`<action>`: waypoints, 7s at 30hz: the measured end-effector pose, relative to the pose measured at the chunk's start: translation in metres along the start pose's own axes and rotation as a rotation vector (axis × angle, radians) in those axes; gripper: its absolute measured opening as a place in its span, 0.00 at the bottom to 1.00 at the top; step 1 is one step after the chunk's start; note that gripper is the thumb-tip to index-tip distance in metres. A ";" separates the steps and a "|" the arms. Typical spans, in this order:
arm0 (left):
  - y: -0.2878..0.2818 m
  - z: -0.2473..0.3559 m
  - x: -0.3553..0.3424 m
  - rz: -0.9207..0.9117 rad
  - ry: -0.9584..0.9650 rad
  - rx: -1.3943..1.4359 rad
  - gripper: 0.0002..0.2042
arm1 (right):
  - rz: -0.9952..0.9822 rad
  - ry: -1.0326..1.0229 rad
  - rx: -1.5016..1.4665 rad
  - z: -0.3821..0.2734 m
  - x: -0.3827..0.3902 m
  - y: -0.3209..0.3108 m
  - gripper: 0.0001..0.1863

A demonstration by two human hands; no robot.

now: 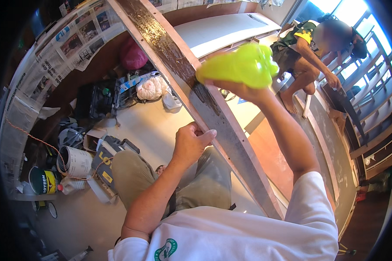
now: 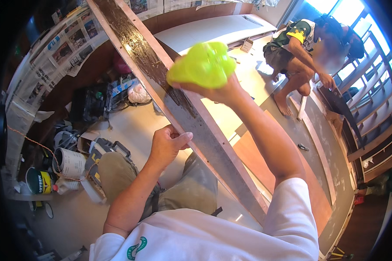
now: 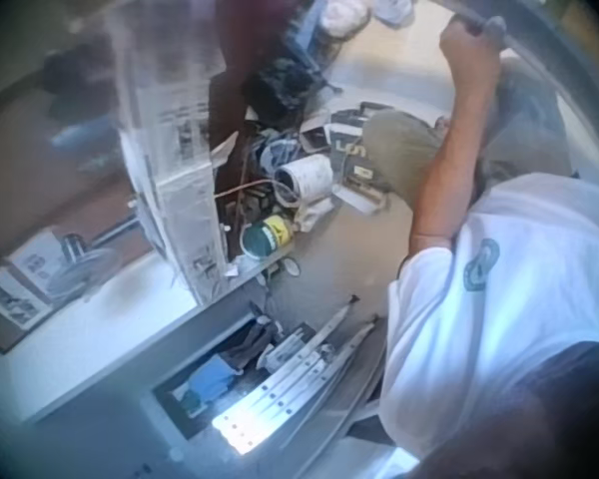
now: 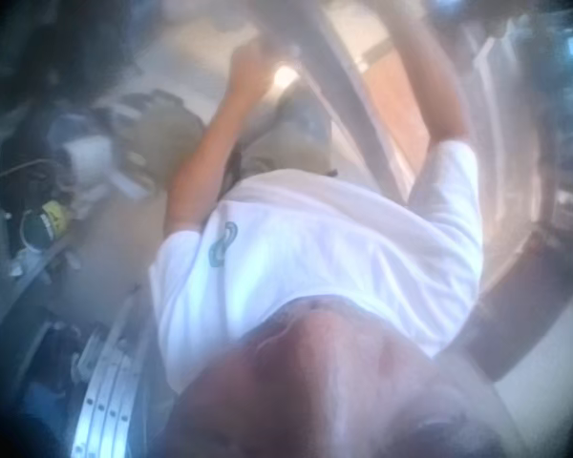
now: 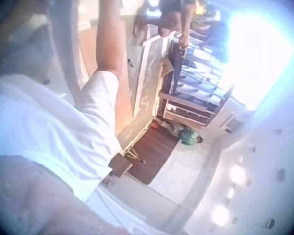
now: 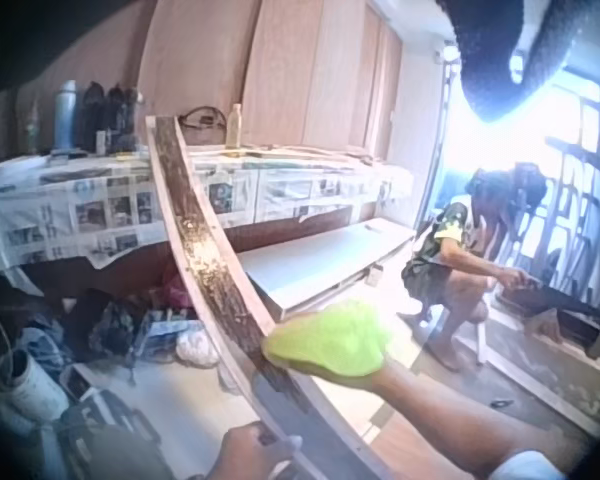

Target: The person applies a dark liquid finish to a long, curved wooden plank using a bright green sponge. They hold the plank with their left hand and wipe the finish along its length with their right hand, working in a workshop environment.

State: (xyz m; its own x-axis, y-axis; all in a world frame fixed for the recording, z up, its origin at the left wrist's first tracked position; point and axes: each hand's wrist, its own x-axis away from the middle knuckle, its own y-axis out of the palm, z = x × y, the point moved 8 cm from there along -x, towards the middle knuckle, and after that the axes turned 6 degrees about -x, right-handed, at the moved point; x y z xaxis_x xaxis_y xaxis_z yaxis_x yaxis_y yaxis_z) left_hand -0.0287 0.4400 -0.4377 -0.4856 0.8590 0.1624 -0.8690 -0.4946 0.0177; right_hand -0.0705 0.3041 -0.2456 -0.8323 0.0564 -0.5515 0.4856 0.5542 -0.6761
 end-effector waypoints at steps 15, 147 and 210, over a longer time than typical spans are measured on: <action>0.014 -0.016 0.021 0.102 -0.015 -0.197 0.18 | 0.000 0.122 -0.072 0.006 -0.037 0.029 0.18; -0.057 0.027 -0.040 -0.097 0.210 0.060 0.11 | 0.736 0.657 0.201 -0.043 0.146 0.013 0.19; -0.049 0.034 -0.042 0.006 0.224 0.048 0.08 | 0.524 0.388 0.322 -0.062 0.120 0.040 0.19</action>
State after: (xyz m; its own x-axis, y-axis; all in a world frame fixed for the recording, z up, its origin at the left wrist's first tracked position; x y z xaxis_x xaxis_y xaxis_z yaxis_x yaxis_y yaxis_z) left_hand 0.0378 0.4240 -0.4121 -0.5043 0.8614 -0.0604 -0.8631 -0.5007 0.0654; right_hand -0.1669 0.3848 -0.3086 -0.4746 0.5715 -0.6694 0.8515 0.1054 -0.5137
